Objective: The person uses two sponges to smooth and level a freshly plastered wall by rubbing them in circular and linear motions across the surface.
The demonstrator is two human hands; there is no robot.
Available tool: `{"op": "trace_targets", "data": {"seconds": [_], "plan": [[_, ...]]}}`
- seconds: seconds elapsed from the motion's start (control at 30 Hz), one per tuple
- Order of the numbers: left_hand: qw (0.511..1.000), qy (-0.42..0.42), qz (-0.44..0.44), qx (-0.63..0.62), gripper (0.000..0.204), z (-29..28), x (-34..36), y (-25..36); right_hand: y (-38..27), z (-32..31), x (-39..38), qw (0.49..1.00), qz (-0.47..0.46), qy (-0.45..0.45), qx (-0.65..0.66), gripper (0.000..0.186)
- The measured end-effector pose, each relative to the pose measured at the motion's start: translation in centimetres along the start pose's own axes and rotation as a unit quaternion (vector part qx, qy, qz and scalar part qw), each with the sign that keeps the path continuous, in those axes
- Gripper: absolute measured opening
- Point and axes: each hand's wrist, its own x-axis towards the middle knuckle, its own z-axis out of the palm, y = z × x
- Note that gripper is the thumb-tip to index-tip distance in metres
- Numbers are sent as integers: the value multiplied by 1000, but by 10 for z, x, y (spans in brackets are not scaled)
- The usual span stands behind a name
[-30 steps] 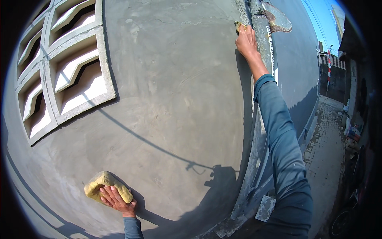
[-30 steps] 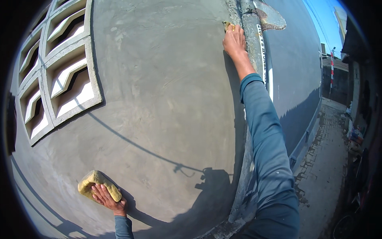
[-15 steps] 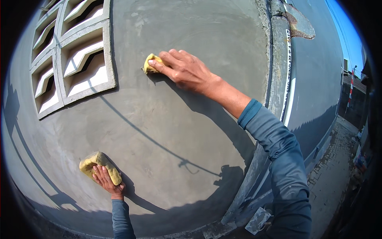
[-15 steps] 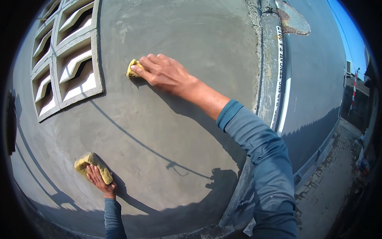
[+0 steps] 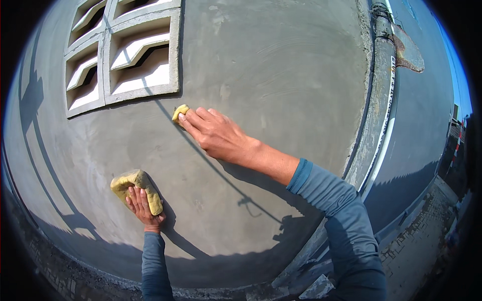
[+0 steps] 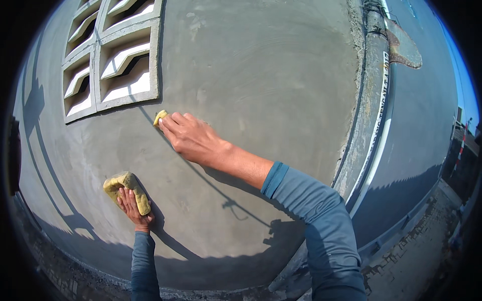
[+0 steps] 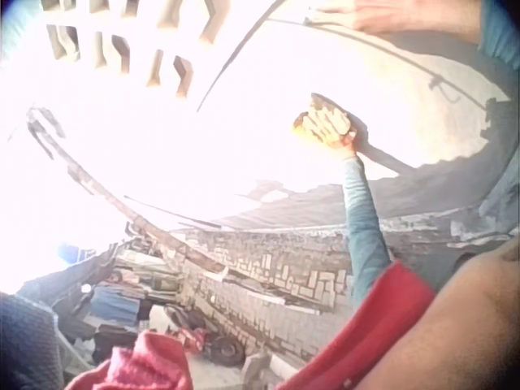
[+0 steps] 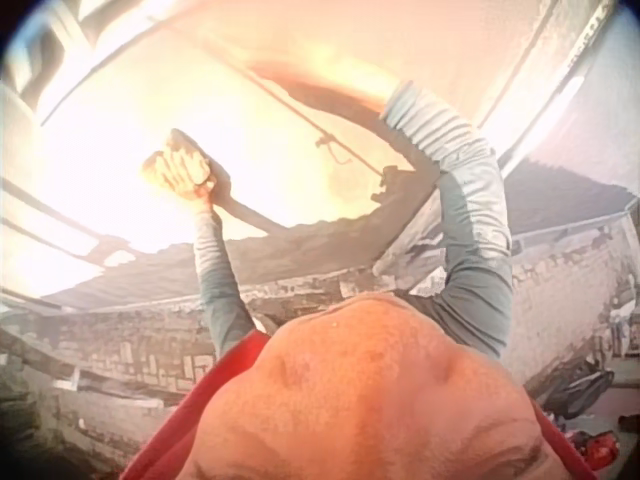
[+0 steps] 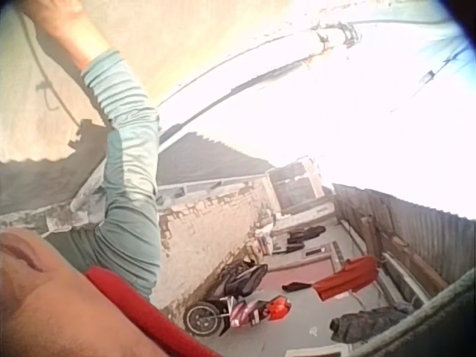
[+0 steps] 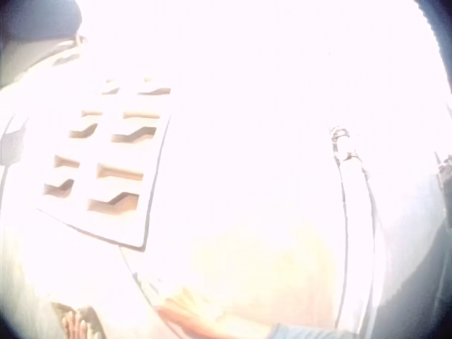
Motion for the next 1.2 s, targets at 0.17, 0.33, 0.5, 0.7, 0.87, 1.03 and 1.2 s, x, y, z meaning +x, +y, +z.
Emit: {"op": "trace_targets", "data": {"seconds": [0.17,0.33,0.5,0.7,0.87,1.03,1.2], "plan": [[1000,-10,-9,-6,70,1,-4,-3,101,-31,-8,988,-98,6,-116,48],[999,-33,-17,-2,80,3,-7,-4,284,-146,-4,853,395,51,-337,49],[999,-27,-11,-41,66,1,-6,-4,288,-99,71,874,395,171,-224,44],[999,-30,-17,-30,65,-3,-2,-4,137,-11,88,987,57,95,-117,55],[998,-52,-19,-12,67,-5,-2,-5,107,-50,21,996,-43,-23,-80,53],[998,-55,-16,-3,73,-1,-8,-10,232,-119,68,946,190,40,-260,49],[998,-50,-31,-34,80,4,-13,-13,275,-97,172,936,202,170,-234,59]]}}
